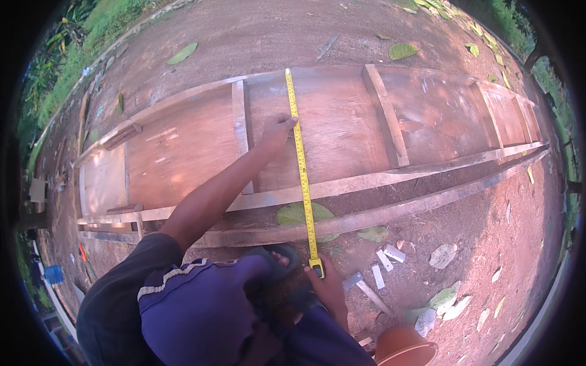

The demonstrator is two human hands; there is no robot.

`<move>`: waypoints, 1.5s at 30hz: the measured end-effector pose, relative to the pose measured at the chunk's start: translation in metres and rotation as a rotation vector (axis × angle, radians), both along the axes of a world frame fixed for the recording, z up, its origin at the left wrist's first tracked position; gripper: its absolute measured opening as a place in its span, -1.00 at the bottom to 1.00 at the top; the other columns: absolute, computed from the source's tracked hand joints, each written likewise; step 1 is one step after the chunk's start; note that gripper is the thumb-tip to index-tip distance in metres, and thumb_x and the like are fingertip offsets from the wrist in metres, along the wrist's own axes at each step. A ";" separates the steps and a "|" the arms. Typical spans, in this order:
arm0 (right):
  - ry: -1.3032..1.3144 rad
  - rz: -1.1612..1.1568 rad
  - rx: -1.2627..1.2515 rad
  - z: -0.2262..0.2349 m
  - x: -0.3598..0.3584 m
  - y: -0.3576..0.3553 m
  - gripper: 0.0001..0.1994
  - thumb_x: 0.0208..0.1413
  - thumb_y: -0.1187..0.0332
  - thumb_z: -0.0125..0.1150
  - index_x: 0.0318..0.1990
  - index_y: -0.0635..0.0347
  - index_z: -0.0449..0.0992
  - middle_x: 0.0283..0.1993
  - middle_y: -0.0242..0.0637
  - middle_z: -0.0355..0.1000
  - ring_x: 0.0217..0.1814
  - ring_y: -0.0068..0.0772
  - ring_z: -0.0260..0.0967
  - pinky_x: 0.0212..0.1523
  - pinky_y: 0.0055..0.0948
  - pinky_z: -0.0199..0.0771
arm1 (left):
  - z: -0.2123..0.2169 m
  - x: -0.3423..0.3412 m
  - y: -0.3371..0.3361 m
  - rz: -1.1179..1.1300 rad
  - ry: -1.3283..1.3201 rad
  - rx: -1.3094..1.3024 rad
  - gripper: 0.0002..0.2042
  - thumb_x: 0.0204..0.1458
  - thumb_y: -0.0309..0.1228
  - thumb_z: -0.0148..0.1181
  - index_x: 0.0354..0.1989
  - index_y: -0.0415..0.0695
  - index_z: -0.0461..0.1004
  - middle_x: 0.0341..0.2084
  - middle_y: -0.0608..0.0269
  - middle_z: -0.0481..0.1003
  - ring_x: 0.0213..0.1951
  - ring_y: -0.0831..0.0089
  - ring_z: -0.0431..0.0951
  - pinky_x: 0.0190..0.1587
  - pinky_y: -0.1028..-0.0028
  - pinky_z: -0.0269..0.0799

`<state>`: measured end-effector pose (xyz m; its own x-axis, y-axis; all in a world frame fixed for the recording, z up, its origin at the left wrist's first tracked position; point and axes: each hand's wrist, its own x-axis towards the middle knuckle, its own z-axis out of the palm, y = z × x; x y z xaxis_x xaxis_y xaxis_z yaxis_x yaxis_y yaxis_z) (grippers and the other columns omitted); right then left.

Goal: The person measures a wooden frame with a tape measure, then uses a hammer to drive nails into the wood to secure cross-pieces. The person repeatedly measures and hammers nails to assemble the structure.

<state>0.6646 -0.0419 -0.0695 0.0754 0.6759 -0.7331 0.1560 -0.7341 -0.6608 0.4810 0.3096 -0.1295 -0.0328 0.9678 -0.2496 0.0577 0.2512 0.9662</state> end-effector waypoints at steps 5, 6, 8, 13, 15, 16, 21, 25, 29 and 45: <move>-0.063 0.115 0.140 0.005 0.004 0.002 -0.44 0.22 0.16 0.36 0.31 0.15 0.38 -0.11 -0.16 0.55 -0.17 -0.43 0.52 -0.22 -0.37 0.58 | -0.020 -0.009 -0.003 0.021 -0.151 -0.076 -0.79 0.29 -0.34 0.21 -0.24 -0.26 0.59 -0.47 0.24 0.59 -0.51 0.52 0.58 -0.47 0.50 0.50; -0.088 0.113 0.166 0.001 0.006 -0.001 -0.43 0.22 0.15 0.36 0.31 0.16 0.38 -0.11 -0.15 0.56 -0.17 -0.43 0.52 -0.21 -0.37 0.58 | -0.017 -0.006 -0.004 0.005 -0.175 -0.085 -0.80 0.29 -0.33 0.21 -0.23 -0.24 0.58 -0.45 0.25 0.60 -0.49 0.52 0.58 -0.46 0.50 0.50; -0.084 0.145 0.167 -0.002 0.004 0.000 -0.41 0.23 0.10 0.36 0.32 0.17 0.36 -0.12 -0.16 0.57 -0.18 -0.41 0.55 -0.17 -0.37 0.57 | -0.021 -0.015 -0.003 0.000 -0.126 -0.107 -0.82 0.29 -0.34 0.21 -0.23 -0.21 0.57 -0.44 0.26 0.59 -0.49 0.51 0.58 -0.45 0.50 0.51; -0.075 0.090 0.197 -0.009 0.002 -0.005 -0.39 0.21 0.08 0.37 0.32 0.18 0.38 0.06 -0.03 0.53 0.09 -0.13 0.50 0.11 -0.24 0.47 | -0.010 -0.007 -0.003 -0.044 -0.107 -0.136 -0.84 0.30 -0.32 0.19 -0.21 -0.16 0.56 -0.40 0.32 0.55 -0.40 0.51 0.54 -0.30 0.45 0.50; -0.041 0.071 0.134 -0.002 0.001 -0.003 -0.38 0.20 0.08 0.38 0.31 0.20 0.39 0.17 0.05 0.50 0.26 0.01 0.47 0.26 -0.18 0.42 | -0.008 -0.006 -0.005 -0.054 -0.118 -0.142 -0.84 0.30 -0.32 0.19 -0.20 -0.16 0.55 -0.39 0.32 0.55 -0.40 0.51 0.54 -0.29 0.44 0.51; -0.046 0.075 0.126 0.001 0.000 -0.002 -0.38 0.20 0.07 0.38 0.31 0.20 0.39 0.17 0.06 0.49 0.26 0.01 0.46 0.26 -0.17 0.42 | -0.008 -0.007 -0.006 -0.064 -0.124 -0.144 -0.84 0.30 -0.32 0.19 -0.20 -0.16 0.55 -0.39 0.32 0.55 -0.40 0.50 0.54 -0.29 0.44 0.52; -0.067 0.110 0.158 0.003 0.000 0.000 -0.37 0.20 0.05 0.37 0.32 0.21 0.38 0.20 0.06 0.48 0.29 0.02 0.44 0.29 -0.17 0.40 | -0.009 -0.009 -0.010 -0.066 -0.147 -0.138 -0.84 0.30 -0.33 0.18 -0.15 -0.18 0.53 -0.39 0.31 0.54 -0.39 0.50 0.55 -0.30 0.44 0.53; -0.093 0.129 0.154 0.001 0.000 0.000 -0.35 0.22 0.02 0.35 0.33 0.23 0.36 0.23 0.09 0.46 0.31 0.05 0.43 0.30 -0.17 0.39 | -0.012 -0.010 -0.010 -0.054 -0.149 -0.133 -0.85 0.29 -0.35 0.20 -0.18 -0.19 0.55 -0.42 0.29 0.55 -0.43 0.50 0.55 -0.35 0.44 0.53; -0.098 0.117 0.201 -0.003 0.000 -0.004 -0.34 0.23 0.00 0.32 0.34 0.23 0.35 0.25 0.12 0.44 0.32 0.07 0.41 0.32 -0.16 0.37 | -0.011 -0.008 -0.012 -0.063 -0.166 -0.117 -0.86 0.29 -0.37 0.20 -0.21 -0.19 0.55 -0.44 0.29 0.56 -0.46 0.51 0.55 -0.38 0.45 0.52; -0.198 0.061 0.301 -0.015 0.002 -0.011 -0.40 0.18 0.05 0.38 0.28 0.15 0.39 0.06 -0.02 0.50 0.08 -0.02 0.51 0.11 -0.16 0.47 | 0.032 0.007 -0.049 -0.219 -0.267 -0.193 -0.93 0.30 -0.45 0.16 -0.21 -0.16 0.50 -0.42 0.32 0.55 -0.43 0.54 0.58 -0.37 0.47 0.54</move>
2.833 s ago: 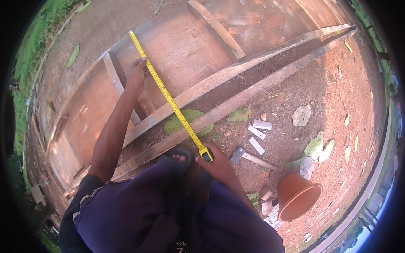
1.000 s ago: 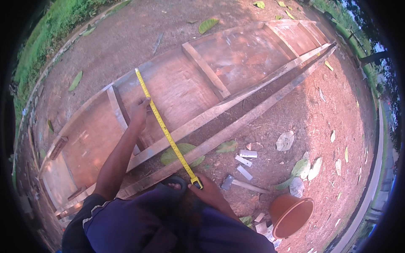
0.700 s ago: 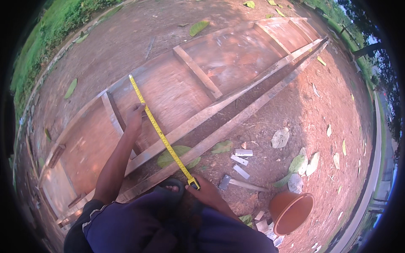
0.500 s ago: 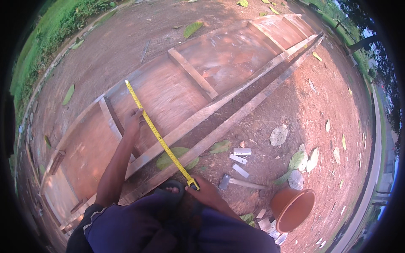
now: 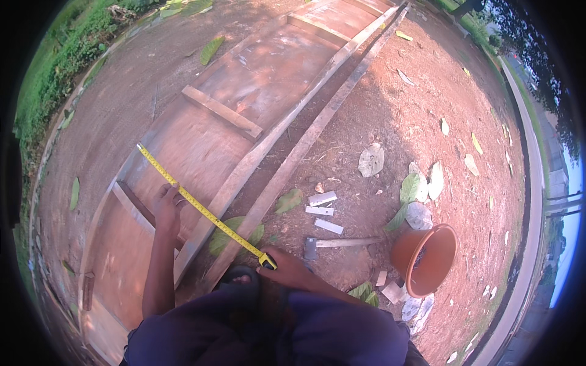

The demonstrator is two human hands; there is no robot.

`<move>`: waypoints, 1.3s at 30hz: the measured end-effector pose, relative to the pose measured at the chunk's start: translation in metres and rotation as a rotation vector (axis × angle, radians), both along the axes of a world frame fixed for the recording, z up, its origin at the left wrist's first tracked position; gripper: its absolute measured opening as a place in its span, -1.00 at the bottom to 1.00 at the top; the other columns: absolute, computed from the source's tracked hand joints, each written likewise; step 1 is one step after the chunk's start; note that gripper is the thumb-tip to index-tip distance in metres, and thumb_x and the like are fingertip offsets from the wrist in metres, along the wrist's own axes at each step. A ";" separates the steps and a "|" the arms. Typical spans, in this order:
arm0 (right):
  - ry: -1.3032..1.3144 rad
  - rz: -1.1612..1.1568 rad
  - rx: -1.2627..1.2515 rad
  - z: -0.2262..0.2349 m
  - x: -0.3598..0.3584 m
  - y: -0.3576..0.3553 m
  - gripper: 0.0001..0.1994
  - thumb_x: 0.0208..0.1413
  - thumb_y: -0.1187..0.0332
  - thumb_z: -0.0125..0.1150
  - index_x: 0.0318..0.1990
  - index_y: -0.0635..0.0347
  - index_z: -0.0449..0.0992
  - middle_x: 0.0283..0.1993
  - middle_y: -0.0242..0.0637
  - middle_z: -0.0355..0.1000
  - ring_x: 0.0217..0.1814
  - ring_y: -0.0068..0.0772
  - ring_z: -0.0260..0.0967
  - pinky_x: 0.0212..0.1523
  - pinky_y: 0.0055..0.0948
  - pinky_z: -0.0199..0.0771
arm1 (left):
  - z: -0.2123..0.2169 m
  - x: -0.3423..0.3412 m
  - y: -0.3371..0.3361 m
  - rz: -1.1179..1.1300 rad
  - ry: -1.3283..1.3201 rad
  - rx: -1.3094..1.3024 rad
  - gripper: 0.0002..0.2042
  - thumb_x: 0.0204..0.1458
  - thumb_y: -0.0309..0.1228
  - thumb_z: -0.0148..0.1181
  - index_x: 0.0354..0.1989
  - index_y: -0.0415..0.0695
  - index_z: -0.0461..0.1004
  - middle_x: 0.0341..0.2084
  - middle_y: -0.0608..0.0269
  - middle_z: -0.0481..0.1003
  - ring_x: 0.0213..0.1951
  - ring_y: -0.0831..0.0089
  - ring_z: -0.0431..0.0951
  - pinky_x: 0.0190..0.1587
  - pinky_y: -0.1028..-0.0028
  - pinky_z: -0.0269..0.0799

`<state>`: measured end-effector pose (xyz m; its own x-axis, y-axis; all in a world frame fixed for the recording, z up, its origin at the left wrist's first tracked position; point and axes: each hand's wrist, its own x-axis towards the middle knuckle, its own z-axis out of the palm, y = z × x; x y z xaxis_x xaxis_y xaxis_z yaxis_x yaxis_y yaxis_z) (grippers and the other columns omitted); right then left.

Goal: The person measures a wooden frame with a tape measure, then uses a hammer to drive nails into the wood to secure cross-pieces. The person repeatedly measures and hammers nails to assemble the structure.

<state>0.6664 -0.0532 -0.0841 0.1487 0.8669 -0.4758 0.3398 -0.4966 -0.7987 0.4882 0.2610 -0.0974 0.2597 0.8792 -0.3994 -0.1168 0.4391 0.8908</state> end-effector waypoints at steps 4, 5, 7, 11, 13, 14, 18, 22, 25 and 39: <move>0.089 -0.035 -0.069 0.009 0.003 0.002 -0.45 0.14 0.10 0.41 0.20 0.17 0.45 -0.06 -0.06 0.53 -0.03 -0.12 0.54 0.03 -0.22 0.50 | 0.011 0.004 -0.007 -0.014 -0.054 0.017 -0.92 0.31 -0.43 0.15 -0.21 -0.17 0.50 -0.41 0.29 0.56 -0.42 0.52 0.59 -0.37 0.46 0.57; 0.112 -0.057 -0.071 0.012 0.002 0.001 -0.46 0.13 0.11 0.42 0.19 0.18 0.46 -0.09 -0.07 0.54 -0.05 -0.15 0.54 0.02 -0.23 0.50 | 0.014 0.006 -0.009 -0.010 -0.070 0.018 -0.91 0.32 -0.42 0.15 -0.20 -0.17 0.50 -0.41 0.28 0.56 -0.42 0.51 0.60 -0.37 0.46 0.57; 0.140 -0.106 -0.063 0.018 0.002 0.000 -0.47 0.12 0.13 0.43 0.17 0.18 0.48 -0.13 -0.10 0.55 -0.08 -0.19 0.55 0.00 -0.25 0.51 | 0.024 0.009 -0.013 -0.030 -0.121 -0.006 -0.87 0.34 -0.39 0.12 -0.19 -0.18 0.50 -0.40 0.26 0.57 -0.41 0.49 0.61 -0.34 0.45 0.59; 0.166 -0.157 0.024 0.019 0.000 -0.003 -0.46 0.10 0.14 0.45 0.18 0.17 0.48 -0.11 -0.12 0.56 -0.07 -0.25 0.55 0.01 -0.28 0.52 | 0.044 0.018 -0.049 -0.148 -0.173 -0.041 -0.78 0.38 -0.31 0.07 -0.13 -0.23 0.52 -0.38 0.24 0.59 -0.39 0.48 0.61 -0.27 0.44 0.62; 0.134 -0.164 0.059 0.020 -0.001 -0.001 -0.46 0.10 0.15 0.45 0.19 0.17 0.49 -0.10 -0.13 0.56 -0.06 -0.27 0.55 0.01 -0.29 0.51 | 0.042 0.024 -0.071 -0.246 -0.126 -0.019 -0.75 0.39 -0.29 0.07 -0.08 -0.25 0.53 -0.36 0.23 0.60 -0.35 0.50 0.61 -0.25 0.44 0.61; 0.121 -0.165 0.076 0.022 -0.002 -0.001 -0.46 0.10 0.15 0.45 0.19 0.17 0.49 -0.09 -0.13 0.56 -0.06 -0.27 0.55 0.02 -0.30 0.51 | 0.041 0.026 -0.083 -0.292 -0.100 -0.008 -0.73 0.39 -0.28 0.08 -0.06 -0.27 0.54 -0.35 0.23 0.60 -0.33 0.50 0.61 -0.24 0.44 0.61; 0.184 -0.212 0.057 0.034 -0.003 0.006 -0.49 0.10 0.20 0.45 0.17 0.17 0.50 -0.09 -0.13 0.56 -0.06 -0.27 0.55 0.01 -0.29 0.52 | 0.032 0.030 -0.130 -0.455 0.051 -0.047 -0.71 0.39 -0.24 0.09 -0.05 -0.26 0.54 -0.28 0.22 0.60 -0.23 0.51 0.58 -0.15 0.44 0.54; 0.168 -0.249 0.152 0.027 -0.005 0.003 -0.54 0.09 0.28 0.45 0.13 0.17 0.51 -0.10 -0.12 0.57 -0.08 -0.27 0.56 0.00 -0.28 0.53 | 0.046 0.039 -0.164 -0.526 0.130 -0.156 -0.71 0.39 -0.23 0.09 -0.06 -0.24 0.56 -0.27 0.26 0.60 -0.21 0.56 0.54 -0.14 0.47 0.49; 0.177 -0.253 0.179 0.024 -0.006 0.004 -0.54 0.09 0.29 0.45 0.14 0.18 0.51 -0.10 -0.12 0.57 -0.06 -0.28 0.56 0.02 -0.30 0.53 | 0.044 0.034 -0.171 -0.567 0.219 -0.123 -0.71 0.39 -0.23 0.10 -0.05 -0.23 0.58 -0.26 0.27 0.59 -0.21 0.59 0.52 -0.15 0.49 0.47; 0.196 -0.208 0.203 0.024 -0.006 0.004 -0.54 0.12 0.29 0.43 0.17 0.17 0.50 -0.01 -0.08 0.56 0.03 -0.27 0.56 0.09 -0.30 0.52 | 0.045 0.030 -0.178 -0.554 0.282 -0.203 -0.68 0.38 -0.22 0.13 -0.11 -0.26 0.65 -0.47 0.40 0.52 -0.41 0.69 0.43 -0.37 0.57 0.34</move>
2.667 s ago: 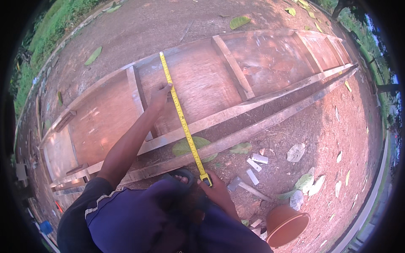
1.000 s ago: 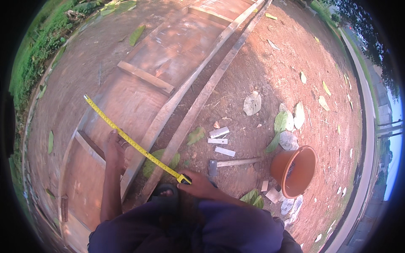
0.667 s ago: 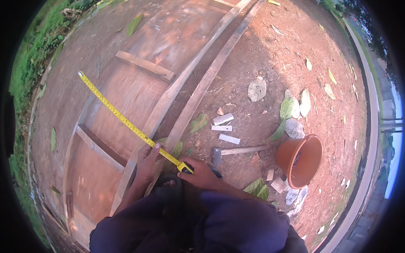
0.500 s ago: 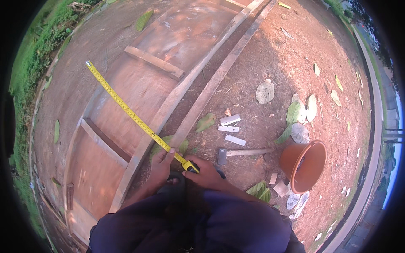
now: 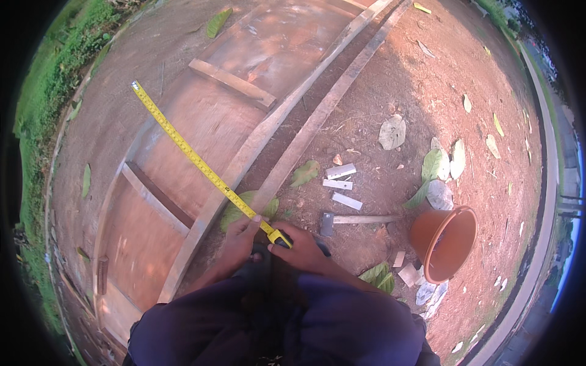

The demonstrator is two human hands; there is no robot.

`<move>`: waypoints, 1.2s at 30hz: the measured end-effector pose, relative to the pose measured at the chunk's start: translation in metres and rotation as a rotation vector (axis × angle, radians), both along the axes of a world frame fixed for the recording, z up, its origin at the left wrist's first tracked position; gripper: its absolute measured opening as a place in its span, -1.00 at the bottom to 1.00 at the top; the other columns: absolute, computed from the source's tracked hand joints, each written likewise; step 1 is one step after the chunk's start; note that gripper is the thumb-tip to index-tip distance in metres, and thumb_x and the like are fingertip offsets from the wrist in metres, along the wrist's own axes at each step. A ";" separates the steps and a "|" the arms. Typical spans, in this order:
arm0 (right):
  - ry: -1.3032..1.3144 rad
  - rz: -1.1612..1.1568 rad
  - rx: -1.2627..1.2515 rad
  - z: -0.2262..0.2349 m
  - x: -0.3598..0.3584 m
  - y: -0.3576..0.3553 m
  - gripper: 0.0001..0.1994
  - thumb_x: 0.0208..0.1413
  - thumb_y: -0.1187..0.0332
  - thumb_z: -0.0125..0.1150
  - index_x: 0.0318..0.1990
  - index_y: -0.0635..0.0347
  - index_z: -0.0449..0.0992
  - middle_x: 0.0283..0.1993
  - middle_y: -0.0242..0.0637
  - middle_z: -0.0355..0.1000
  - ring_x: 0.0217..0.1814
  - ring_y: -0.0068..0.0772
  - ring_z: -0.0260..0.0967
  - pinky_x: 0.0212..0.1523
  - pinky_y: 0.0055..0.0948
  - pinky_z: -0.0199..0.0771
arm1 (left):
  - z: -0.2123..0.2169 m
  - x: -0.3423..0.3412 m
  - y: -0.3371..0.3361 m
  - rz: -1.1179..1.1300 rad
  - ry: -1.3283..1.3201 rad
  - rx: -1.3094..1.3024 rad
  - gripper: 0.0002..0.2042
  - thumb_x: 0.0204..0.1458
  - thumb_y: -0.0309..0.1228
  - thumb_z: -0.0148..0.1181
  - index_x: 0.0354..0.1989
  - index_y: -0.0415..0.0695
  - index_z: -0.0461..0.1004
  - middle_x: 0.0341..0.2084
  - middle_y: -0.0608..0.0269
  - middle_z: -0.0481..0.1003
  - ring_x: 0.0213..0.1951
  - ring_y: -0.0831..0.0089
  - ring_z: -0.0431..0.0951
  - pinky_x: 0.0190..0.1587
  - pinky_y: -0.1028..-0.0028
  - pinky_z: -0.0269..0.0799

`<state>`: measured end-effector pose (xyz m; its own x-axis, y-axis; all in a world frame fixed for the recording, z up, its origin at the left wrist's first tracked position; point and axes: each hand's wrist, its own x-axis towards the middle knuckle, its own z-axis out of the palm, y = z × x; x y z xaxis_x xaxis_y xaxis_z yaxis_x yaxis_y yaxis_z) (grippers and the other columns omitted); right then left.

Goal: The person measures a wooden frame with a tape measure, then uses a hammer to drive nails into the wood to secure cross-pieces. The person repeatedly measures and hammers nails to assemble the structure.

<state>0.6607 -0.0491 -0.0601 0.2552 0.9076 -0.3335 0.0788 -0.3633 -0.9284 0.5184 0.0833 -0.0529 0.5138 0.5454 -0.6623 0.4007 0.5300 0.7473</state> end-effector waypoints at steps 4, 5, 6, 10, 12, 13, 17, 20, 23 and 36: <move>0.016 -0.008 -0.051 0.000 -0.002 0.002 -0.52 0.12 0.28 0.44 0.18 0.16 0.49 0.02 -0.07 0.56 0.05 -0.24 0.57 0.11 -0.28 0.51 | -0.010 -0.003 0.001 -0.025 -0.046 0.057 -0.66 0.40 -0.20 0.09 -0.08 -0.25 0.64 -0.30 0.27 0.61 -0.28 0.59 0.52 -0.16 0.49 0.45; 0.023 -0.005 -0.073 -0.001 -0.002 0.000 -0.50 0.12 0.27 0.44 0.20 0.16 0.47 0.04 -0.06 0.56 0.07 -0.23 0.56 0.13 -0.27 0.51 | -0.011 -0.003 0.000 -0.033 -0.032 0.048 -0.66 0.40 -0.20 0.09 -0.07 -0.25 0.64 -0.29 0.26 0.61 -0.27 0.60 0.52 -0.16 0.49 0.45; 0.031 -0.006 -0.095 -0.003 -0.002 0.000 -0.48 0.12 0.26 0.44 0.22 0.16 0.45 0.06 -0.04 0.55 0.09 -0.22 0.56 0.15 -0.26 0.50 | -0.012 -0.002 0.000 -0.043 -0.019 0.039 -0.67 0.40 -0.20 0.09 -0.06 -0.24 0.64 -0.28 0.26 0.62 -0.27 0.60 0.52 -0.15 0.49 0.45; 0.138 -0.009 0.005 -0.007 -0.002 -0.003 -0.36 0.17 0.22 0.42 0.35 0.17 0.31 0.19 0.00 0.47 0.23 -0.17 0.47 0.23 -0.19 0.45 | -0.015 0.005 -0.005 0.120 -0.054 -0.045 -0.65 0.43 -0.20 0.03 -0.09 -0.27 0.58 -0.29 0.24 0.61 -0.28 0.57 0.55 -0.18 0.51 0.48; 0.231 0.031 0.084 -0.010 0.002 -0.004 -0.33 0.20 0.20 0.41 0.39 0.18 0.24 0.25 0.02 0.43 0.29 -0.14 0.42 0.27 -0.17 0.43 | -0.008 0.007 -0.002 0.178 -0.019 -0.186 -0.63 0.45 -0.17 -0.03 -0.09 -0.25 0.56 -0.26 0.21 0.61 -0.27 0.55 0.56 -0.18 0.51 0.48; 0.244 0.060 0.055 -0.008 0.002 -0.008 -0.33 0.21 0.21 0.40 0.39 0.17 0.23 0.26 0.02 0.42 0.30 -0.14 0.41 0.26 -0.17 0.45 | -0.014 0.003 -0.002 0.170 -0.042 -0.219 -0.63 0.47 -0.14 -0.10 -0.14 -0.20 0.51 -0.26 0.20 0.60 -0.28 0.50 0.58 -0.18 0.46 0.52; 0.221 0.182 -0.060 0.017 0.020 0.001 -0.51 0.25 0.26 0.36 0.26 0.22 0.39 0.24 -0.09 0.44 0.19 -0.20 0.50 -0.05 -0.37 0.61 | -0.021 -0.003 -0.005 0.331 -0.196 -0.412 -0.64 0.47 -0.12 -0.14 -0.19 -0.16 0.43 -0.30 0.13 0.56 -0.26 0.35 0.63 -0.14 0.32 0.61; -0.174 0.113 -0.044 0.002 0.034 -0.007 -0.73 0.27 0.29 0.32 0.02 0.25 0.56 -0.02 -0.09 0.56 -0.09 -0.17 0.61 -0.14 -0.29 0.61 | -0.019 -0.007 -0.004 0.375 -0.200 -0.535 -0.63 0.46 -0.09 -0.14 -0.18 -0.16 0.40 -0.31 0.07 0.56 -0.26 0.27 0.64 -0.17 0.20 0.66; -0.682 -0.108 -0.072 -0.018 0.071 -0.019 -0.70 0.17 0.36 0.30 0.03 0.23 0.53 -0.03 -0.01 0.52 -0.03 0.05 0.54 0.01 -0.10 0.56 | -0.017 -0.014 0.001 0.342 -0.197 -0.476 -0.62 0.45 -0.08 -0.10 -0.19 -0.17 0.40 -0.32 0.03 0.56 -0.31 0.24 0.65 -0.25 0.14 0.67; -1.075 -0.089 -0.173 -0.042 0.132 -0.043 -0.71 0.02 0.42 0.27 -0.06 0.15 0.49 0.06 -0.11 0.42 0.20 0.03 0.37 0.19 -0.02 0.39 | -0.012 -0.001 0.000 0.180 -0.162 -0.373 -0.66 0.45 -0.14 -0.06 -0.22 -0.17 0.42 -0.35 0.06 0.58 -0.36 0.30 0.65 -0.30 0.32 0.64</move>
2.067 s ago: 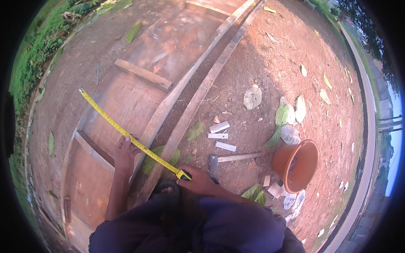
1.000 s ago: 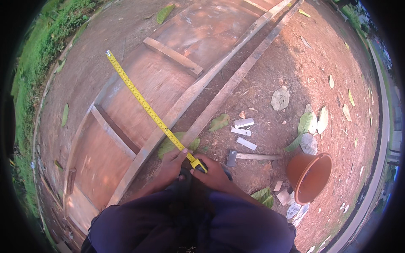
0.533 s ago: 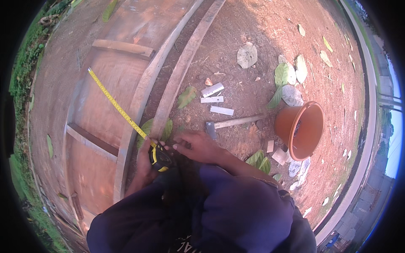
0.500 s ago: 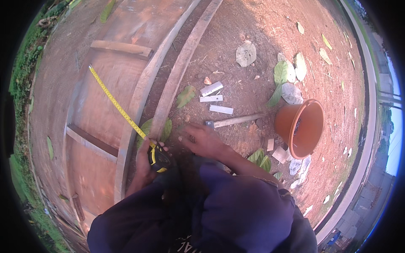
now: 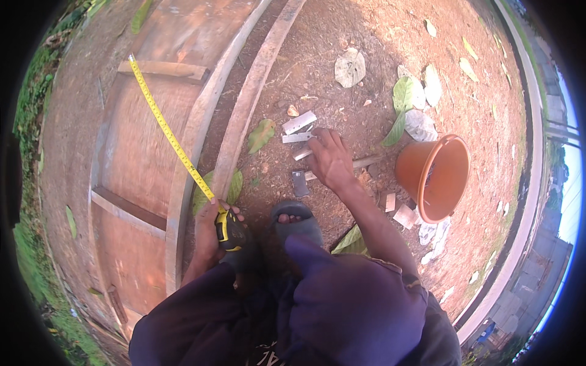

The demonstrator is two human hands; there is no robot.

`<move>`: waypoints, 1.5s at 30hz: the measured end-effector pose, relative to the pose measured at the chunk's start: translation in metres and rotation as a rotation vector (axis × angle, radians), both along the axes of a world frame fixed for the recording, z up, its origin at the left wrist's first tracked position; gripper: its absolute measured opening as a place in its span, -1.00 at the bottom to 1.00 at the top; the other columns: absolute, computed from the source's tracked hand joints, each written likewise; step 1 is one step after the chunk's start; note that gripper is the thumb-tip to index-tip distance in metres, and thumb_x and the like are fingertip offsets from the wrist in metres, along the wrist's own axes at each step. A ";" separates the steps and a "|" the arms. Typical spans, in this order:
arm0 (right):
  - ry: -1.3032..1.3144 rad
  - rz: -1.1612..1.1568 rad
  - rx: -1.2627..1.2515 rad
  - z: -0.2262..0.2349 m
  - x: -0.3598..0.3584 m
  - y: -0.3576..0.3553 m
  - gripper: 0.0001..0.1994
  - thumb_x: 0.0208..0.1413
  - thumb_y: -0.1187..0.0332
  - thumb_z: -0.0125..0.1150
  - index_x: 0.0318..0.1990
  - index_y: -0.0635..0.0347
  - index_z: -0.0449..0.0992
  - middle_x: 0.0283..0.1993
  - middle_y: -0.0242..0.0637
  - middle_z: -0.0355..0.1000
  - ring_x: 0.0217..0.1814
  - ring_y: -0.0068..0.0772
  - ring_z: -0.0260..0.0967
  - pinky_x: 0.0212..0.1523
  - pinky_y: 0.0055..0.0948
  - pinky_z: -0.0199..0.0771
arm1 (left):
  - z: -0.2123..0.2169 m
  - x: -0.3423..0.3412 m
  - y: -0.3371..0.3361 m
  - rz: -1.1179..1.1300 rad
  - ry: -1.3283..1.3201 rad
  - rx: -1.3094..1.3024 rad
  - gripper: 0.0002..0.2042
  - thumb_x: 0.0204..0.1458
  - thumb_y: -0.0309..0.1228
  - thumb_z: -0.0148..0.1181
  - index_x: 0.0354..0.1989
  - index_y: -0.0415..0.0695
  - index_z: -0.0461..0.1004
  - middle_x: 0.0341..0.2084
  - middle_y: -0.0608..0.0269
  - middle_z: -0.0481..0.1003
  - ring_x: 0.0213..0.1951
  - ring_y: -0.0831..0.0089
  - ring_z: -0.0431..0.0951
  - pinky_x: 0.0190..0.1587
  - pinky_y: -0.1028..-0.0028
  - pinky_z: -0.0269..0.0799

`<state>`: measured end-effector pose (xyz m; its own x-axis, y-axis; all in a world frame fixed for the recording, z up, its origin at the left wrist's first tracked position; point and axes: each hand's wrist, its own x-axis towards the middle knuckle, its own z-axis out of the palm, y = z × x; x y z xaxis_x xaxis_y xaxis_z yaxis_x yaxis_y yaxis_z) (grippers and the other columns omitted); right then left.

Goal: The person measures a wooden frame with a tape measure, then uses a hammer to drive nails into the wood to secure cross-pieces. The person repeatedly measures and hammers nails to assemble the structure.

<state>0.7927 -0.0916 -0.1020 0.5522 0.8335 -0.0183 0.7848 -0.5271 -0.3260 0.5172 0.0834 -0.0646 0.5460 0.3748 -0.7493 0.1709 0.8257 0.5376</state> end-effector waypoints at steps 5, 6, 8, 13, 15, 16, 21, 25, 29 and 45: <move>-0.005 -0.004 -0.107 -0.009 0.010 0.015 -0.67 0.01 0.36 0.30 -0.04 0.13 0.48 0.11 -0.09 0.38 0.25 -0.03 0.33 0.27 -0.03 0.33 | -0.005 0.006 -0.004 -0.032 -0.007 0.019 -0.67 0.45 -0.17 -0.06 -0.22 -0.18 0.44 -0.36 0.06 0.59 -0.37 0.31 0.66 -0.29 0.34 0.64; 0.014 -0.023 -0.151 -0.007 0.009 0.017 -0.66 0.01 0.36 0.31 -0.02 0.13 0.47 0.12 -0.10 0.37 0.27 -0.04 0.31 0.28 -0.02 0.32 | -0.005 0.007 -0.004 -0.034 -0.008 0.018 -0.67 0.45 -0.17 -0.06 -0.22 -0.18 0.44 -0.36 0.06 0.59 -0.37 0.31 0.66 -0.29 0.34 0.64; 0.051 -0.059 -0.240 0.000 0.007 0.021 -0.63 0.00 0.34 0.32 0.00 0.13 0.46 0.16 -0.12 0.35 0.31 -0.08 0.29 0.31 -0.02 0.30 | -0.005 0.009 -0.004 -0.040 -0.010 0.018 -0.68 0.45 -0.17 -0.06 -0.22 -0.18 0.44 -0.36 0.06 0.59 -0.37 0.32 0.66 -0.29 0.34 0.64; -0.037 0.019 -0.199 0.002 0.010 0.021 -0.58 -0.03 0.34 0.36 0.02 0.14 0.45 0.25 -0.10 0.30 0.39 -0.03 0.21 0.40 0.01 0.23 | -0.004 0.010 -0.005 -0.060 -0.003 0.021 -0.69 0.45 -0.19 -0.05 -0.22 -0.18 0.44 -0.37 0.07 0.59 -0.37 0.33 0.66 -0.29 0.35 0.64; -0.128 0.109 -0.098 0.002 0.012 0.022 -0.60 -0.04 0.36 0.35 0.00 0.14 0.45 0.25 -0.10 0.30 0.38 -0.02 0.22 0.41 0.03 0.21 | -0.003 0.011 -0.004 -0.084 0.021 0.032 -0.68 0.45 -0.18 -0.07 -0.21 -0.18 0.42 -0.35 0.06 0.58 -0.35 0.30 0.65 -0.28 0.32 0.64; -0.159 0.163 -0.060 0.003 0.018 0.025 -0.62 -0.04 0.38 0.33 -0.02 0.14 0.46 0.25 -0.11 0.32 0.37 -0.02 0.24 0.39 0.05 0.21 | -0.002 0.011 -0.004 -0.096 0.033 0.038 -0.68 0.45 -0.17 -0.09 -0.21 -0.18 0.41 -0.34 0.05 0.57 -0.34 0.29 0.65 -0.27 0.31 0.65; -0.171 0.176 -0.083 -0.018 0.032 0.035 -0.63 -0.03 0.38 0.30 -0.01 0.18 0.46 0.19 -0.12 0.35 0.34 -0.06 0.26 0.37 0.03 0.23 | -0.002 0.015 -0.006 -0.112 0.014 -0.010 -0.69 0.45 -0.19 -0.05 -0.22 -0.17 0.44 -0.36 0.08 0.58 -0.36 0.32 0.66 -0.29 0.35 0.64; -0.097 0.177 -0.232 -0.001 0.032 0.038 -0.52 -0.03 0.35 0.36 0.05 0.20 0.35 0.13 -0.09 0.35 0.31 -0.04 0.28 0.39 -0.01 0.25 | -0.003 0.023 -0.007 -0.168 0.026 -0.011 -0.69 0.46 -0.21 -0.09 -0.22 -0.19 0.42 -0.33 0.05 0.57 -0.33 0.28 0.65 -0.28 0.31 0.64; 0.158 -0.030 -0.221 0.041 0.024 0.014 -0.46 -0.09 0.33 0.43 0.02 0.23 0.29 0.06 -0.08 0.40 0.12 -0.01 0.43 0.22 0.01 0.45 | -0.001 0.030 -0.005 -0.198 0.046 0.046 -0.69 0.45 -0.21 -0.07 -0.23 -0.20 0.43 -0.33 0.04 0.58 -0.33 0.28 0.66 -0.27 0.31 0.64; -0.038 -0.107 -0.345 0.052 -0.051 -0.062 -0.43 0.19 0.38 0.12 0.40 0.08 0.31 0.46 -0.19 0.23 0.54 -0.06 0.08 0.50 0.10 0.08 | 0.003 0.072 0.007 -0.316 -0.018 0.016 -0.71 0.42 -0.22 -0.01 -0.23 -0.21 0.43 -0.37 0.04 0.56 -0.36 0.28 0.64 -0.30 0.31 0.64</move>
<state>0.7413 -0.1536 -0.0501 0.6420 0.7190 -0.2662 0.7270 -0.6811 -0.0865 0.5893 0.0905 -0.0613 0.6501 0.1965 -0.7340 0.4080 0.7246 0.5554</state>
